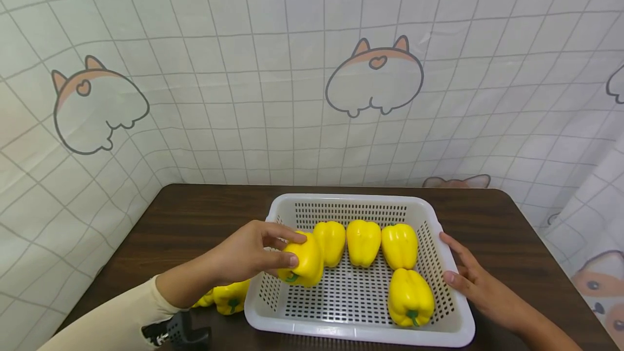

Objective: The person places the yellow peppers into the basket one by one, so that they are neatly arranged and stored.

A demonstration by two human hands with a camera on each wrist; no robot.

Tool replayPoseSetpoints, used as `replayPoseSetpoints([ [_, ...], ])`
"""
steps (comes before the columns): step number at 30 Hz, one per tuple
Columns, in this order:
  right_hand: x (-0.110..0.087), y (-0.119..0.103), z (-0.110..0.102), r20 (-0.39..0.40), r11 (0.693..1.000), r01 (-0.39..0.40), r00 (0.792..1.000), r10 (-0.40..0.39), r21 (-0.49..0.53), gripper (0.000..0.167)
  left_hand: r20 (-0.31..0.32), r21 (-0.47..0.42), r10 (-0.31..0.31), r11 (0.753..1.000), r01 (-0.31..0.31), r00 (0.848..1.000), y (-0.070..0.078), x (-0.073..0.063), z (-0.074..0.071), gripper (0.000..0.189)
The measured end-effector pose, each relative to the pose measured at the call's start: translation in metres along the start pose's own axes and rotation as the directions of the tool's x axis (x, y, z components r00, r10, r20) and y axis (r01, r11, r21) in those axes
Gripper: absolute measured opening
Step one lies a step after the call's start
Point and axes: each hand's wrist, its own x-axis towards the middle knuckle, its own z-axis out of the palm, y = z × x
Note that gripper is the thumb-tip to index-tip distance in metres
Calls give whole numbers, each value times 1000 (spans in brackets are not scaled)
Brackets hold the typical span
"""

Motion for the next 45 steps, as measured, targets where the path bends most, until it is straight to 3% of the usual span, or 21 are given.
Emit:
replayPoseSetpoints([
  [13,0,-1,-1,9,1000,-6,1000,6,2,69,13,9,-30,1000,29,999,-8,12,18,32],
  [24,0,0,-1,-6,1000,-26,1000,26,7,69,18,-49,-20,999,21,1000,-8,22,35,32],
  [45,0,-3,1,2,1000,-9,1000,9,17,70,10,26,-62,998,62,998,-5,37,61,31],
])
